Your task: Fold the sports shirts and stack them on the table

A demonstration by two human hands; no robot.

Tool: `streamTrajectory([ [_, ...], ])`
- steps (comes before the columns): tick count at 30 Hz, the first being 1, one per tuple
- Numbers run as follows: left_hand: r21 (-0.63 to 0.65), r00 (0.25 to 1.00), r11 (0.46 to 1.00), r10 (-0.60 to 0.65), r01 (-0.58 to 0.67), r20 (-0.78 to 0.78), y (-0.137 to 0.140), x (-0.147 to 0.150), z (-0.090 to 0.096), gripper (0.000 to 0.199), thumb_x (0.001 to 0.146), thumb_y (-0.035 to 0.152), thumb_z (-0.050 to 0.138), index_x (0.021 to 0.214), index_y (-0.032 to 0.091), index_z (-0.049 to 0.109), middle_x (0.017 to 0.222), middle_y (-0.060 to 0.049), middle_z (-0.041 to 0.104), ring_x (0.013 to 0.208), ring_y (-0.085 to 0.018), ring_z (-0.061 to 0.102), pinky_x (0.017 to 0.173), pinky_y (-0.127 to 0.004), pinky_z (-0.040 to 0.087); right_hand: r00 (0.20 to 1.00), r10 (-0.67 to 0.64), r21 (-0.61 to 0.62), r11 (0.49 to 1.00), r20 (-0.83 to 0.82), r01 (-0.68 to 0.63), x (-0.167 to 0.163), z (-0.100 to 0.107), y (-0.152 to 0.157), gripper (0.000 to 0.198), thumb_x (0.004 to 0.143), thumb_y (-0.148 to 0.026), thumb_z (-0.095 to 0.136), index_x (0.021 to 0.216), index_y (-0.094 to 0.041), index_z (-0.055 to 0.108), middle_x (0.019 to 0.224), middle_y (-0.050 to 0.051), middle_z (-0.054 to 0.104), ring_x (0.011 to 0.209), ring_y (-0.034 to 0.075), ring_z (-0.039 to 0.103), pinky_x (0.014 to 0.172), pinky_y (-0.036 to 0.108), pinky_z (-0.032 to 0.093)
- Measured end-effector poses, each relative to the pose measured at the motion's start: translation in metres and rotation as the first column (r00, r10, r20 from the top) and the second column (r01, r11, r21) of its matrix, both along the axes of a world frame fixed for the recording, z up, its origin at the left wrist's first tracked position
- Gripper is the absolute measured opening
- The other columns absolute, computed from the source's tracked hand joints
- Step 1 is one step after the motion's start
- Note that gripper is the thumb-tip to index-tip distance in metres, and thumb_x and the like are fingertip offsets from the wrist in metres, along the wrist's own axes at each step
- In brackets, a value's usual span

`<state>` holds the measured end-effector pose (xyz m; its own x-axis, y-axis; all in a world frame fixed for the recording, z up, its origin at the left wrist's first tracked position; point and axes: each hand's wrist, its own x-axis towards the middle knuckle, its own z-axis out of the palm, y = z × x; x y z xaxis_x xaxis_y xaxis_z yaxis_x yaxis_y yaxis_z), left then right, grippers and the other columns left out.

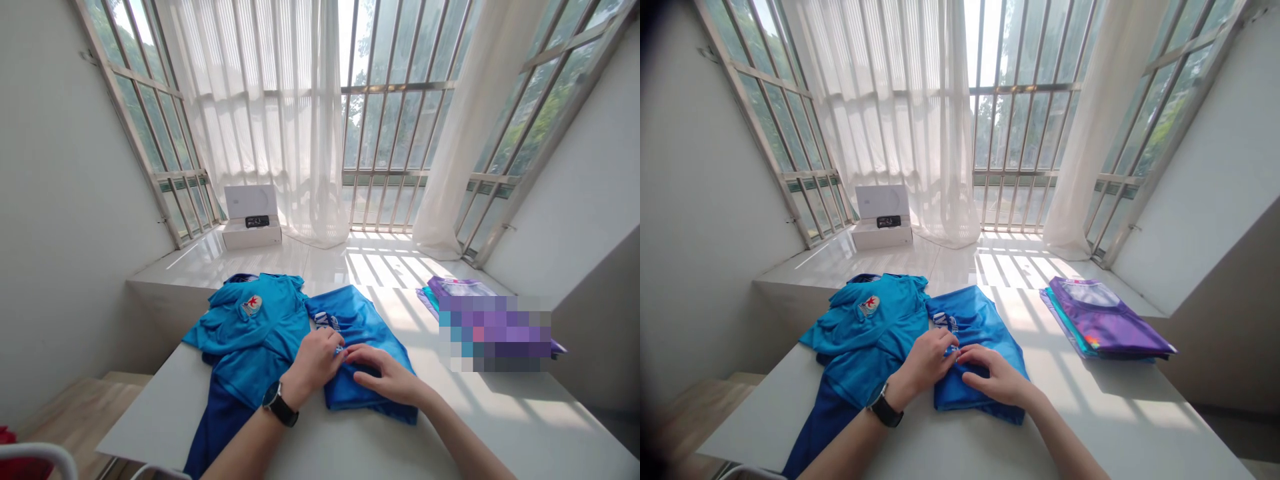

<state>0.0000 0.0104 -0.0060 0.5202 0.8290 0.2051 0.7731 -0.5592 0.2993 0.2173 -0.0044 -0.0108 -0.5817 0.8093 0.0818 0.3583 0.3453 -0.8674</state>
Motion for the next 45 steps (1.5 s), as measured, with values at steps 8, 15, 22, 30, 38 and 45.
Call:
streamTrajectory([
  [8,-0.026,0.947,0.947,-0.319,0.32,0.023,-0.014,0.006,-0.011,0.061,0.091,0.062,0.06,0.139,0.025,0.055,0.147,-0.01,0.053,0.133,-0.032,0.049,0.114,-0.05,0.036,0.908,-0.31,0.2,0.945,0.281,0.261,0.03,-0.004,0.016,0.028,0.091,-0.04,0.053,0.076,-0.02,0.066,0.074,0.001,0.065,0.07,0.017,0.058,0.066,0.029,0.047],
  [15,-0.028,0.953,0.953,-0.301,0.301,-0.014,-0.001,0.003,-0.014,0.06,0.094,0.056,0.058,0.145,0.026,0.052,0.154,-0.01,0.048,0.141,-0.031,0.043,0.118,-0.049,0.034,0.917,-0.283,0.175,0.955,0.282,0.241,0.027,-0.007,0.013,0.02,0.088,-0.037,0.057,0.084,-0.021,0.068,0.084,0.002,0.065,0.074,0.017,0.06,0.07,0.03,0.05],
  [22,-0.121,0.945,0.942,-0.322,0.313,-0.063,-0.019,-0.007,-0.006,0.086,0.081,0.074,0.064,0.149,0.024,0.047,0.156,-0.016,0.043,0.142,-0.039,0.04,0.116,-0.058,0.032,0.945,-0.245,0.23,0.954,0.215,0.195,0.021,0.0,0.011,0.028,0.096,-0.041,0.051,0.09,-0.021,0.07,0.089,0.005,0.069,0.08,0.019,0.064,0.073,0.032,0.053],
  [30,-0.18,0.917,0.912,-0.389,0.369,-0.091,-0.042,-0.004,0.015,0.082,0.078,0.076,0.065,0.14,0.024,0.055,0.144,-0.017,0.054,0.133,-0.04,0.048,0.11,-0.059,0.038,0.848,-0.334,0.451,0.883,0.411,0.13,0.023,-0.029,0.024,0.057,0.096,-0.05,0.05,0.144,-0.02,0.054,0.16,0.014,0.039,0.149,0.033,0.032,0.121,0.051,0.031],
  [38,-0.077,0.954,0.953,-0.296,0.292,-0.055,-0.041,0.009,0.005,0.048,0.099,0.061,0.046,0.127,0.025,0.063,0.139,-0.011,0.059,0.128,-0.032,0.054,0.11,-0.051,0.04,0.595,-0.438,0.379,0.896,0.674,0.23,0.025,-0.041,0.025,0.078,0.098,-0.061,0.04,0.16,-0.016,0.03,0.167,0.016,0.021,0.154,0.035,0.019,0.124,0.052,0.022],
  [45,-0.086,0.942,0.942,-0.33,0.324,-0.066,-0.032,0.006,-0.012,0.073,0.095,0.07,0.045,0.15,0.023,0.043,0.158,-0.017,0.04,0.147,-0.037,0.035,0.118,-0.056,0.029,0.463,-0.598,0.432,0.798,0.654,0.42,0.029,-0.049,0.03,0.085,0.095,-0.064,0.041,0.158,-0.006,0.031,0.165,0.024,0.024,0.152,0.04,0.02,0.123,0.053,0.021],
])
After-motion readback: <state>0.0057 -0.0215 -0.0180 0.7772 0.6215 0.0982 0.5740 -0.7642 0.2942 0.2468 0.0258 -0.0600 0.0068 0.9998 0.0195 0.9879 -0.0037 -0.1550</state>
